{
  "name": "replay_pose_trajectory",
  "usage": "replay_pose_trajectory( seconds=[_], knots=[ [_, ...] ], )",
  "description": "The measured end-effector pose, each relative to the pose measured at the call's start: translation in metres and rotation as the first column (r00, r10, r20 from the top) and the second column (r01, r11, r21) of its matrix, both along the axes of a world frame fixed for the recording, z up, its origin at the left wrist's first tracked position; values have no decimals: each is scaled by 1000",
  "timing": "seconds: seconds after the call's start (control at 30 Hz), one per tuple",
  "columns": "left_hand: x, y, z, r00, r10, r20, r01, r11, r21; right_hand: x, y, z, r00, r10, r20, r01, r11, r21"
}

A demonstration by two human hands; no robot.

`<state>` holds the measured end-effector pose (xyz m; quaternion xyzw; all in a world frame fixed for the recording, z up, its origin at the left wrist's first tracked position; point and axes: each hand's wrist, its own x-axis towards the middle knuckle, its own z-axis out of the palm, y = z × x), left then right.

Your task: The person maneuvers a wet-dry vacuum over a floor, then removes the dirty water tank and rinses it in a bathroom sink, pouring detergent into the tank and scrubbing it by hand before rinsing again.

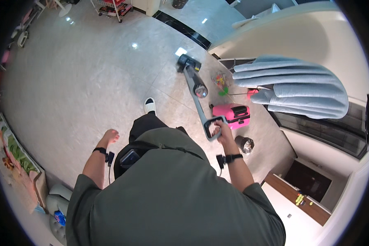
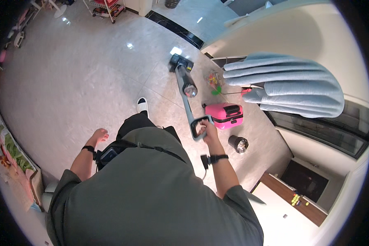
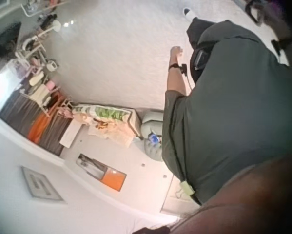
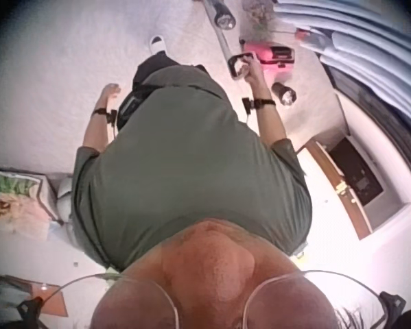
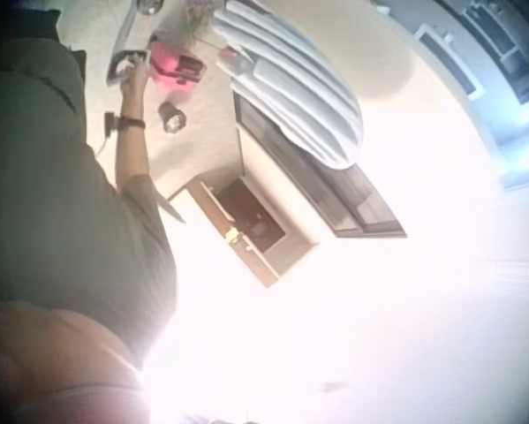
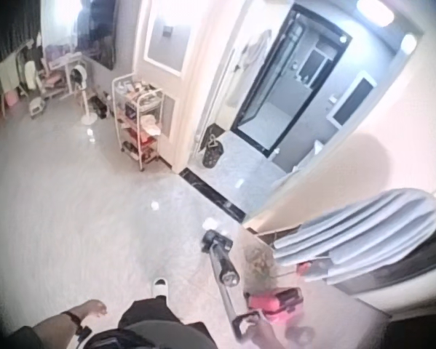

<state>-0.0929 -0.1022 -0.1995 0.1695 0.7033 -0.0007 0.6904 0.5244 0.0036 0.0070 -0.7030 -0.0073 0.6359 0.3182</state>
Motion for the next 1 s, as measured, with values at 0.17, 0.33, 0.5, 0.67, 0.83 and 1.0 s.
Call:
replay_pose_trajectory(
  seconds=[0.17, 0.33, 0.5, 0.67, 0.83, 1.0],
  knots=[
    [-23, -46, 59, 986, -104, -131, 111, 993, 46, 20, -5, -85, 993, -8, 120, -17, 978, 209],
    [-56, -80, 99, 963, -146, -228, 157, 987, 31, 32, -43, -112, 894, 178, 410, -252, 958, 134],
    [-46, -92, 124, 972, -151, -182, 155, 988, 9, 30, -156, -106, 853, 303, 425, -325, 945, -20],
    [9, -71, 119, 792, -593, -143, 609, 783, 129, 15, -304, -66, 889, 316, 331, -307, 948, -81],
    [-31, -23, 60, 595, -783, -184, 744, 449, 494, 0, -364, 8, 912, 327, 247, -280, 938, -206],
    [39, 1, 104, 911, -389, -137, 402, 912, 83, 21, -344, 16, 944, 205, 260, -186, 978, -96]
  ],
)
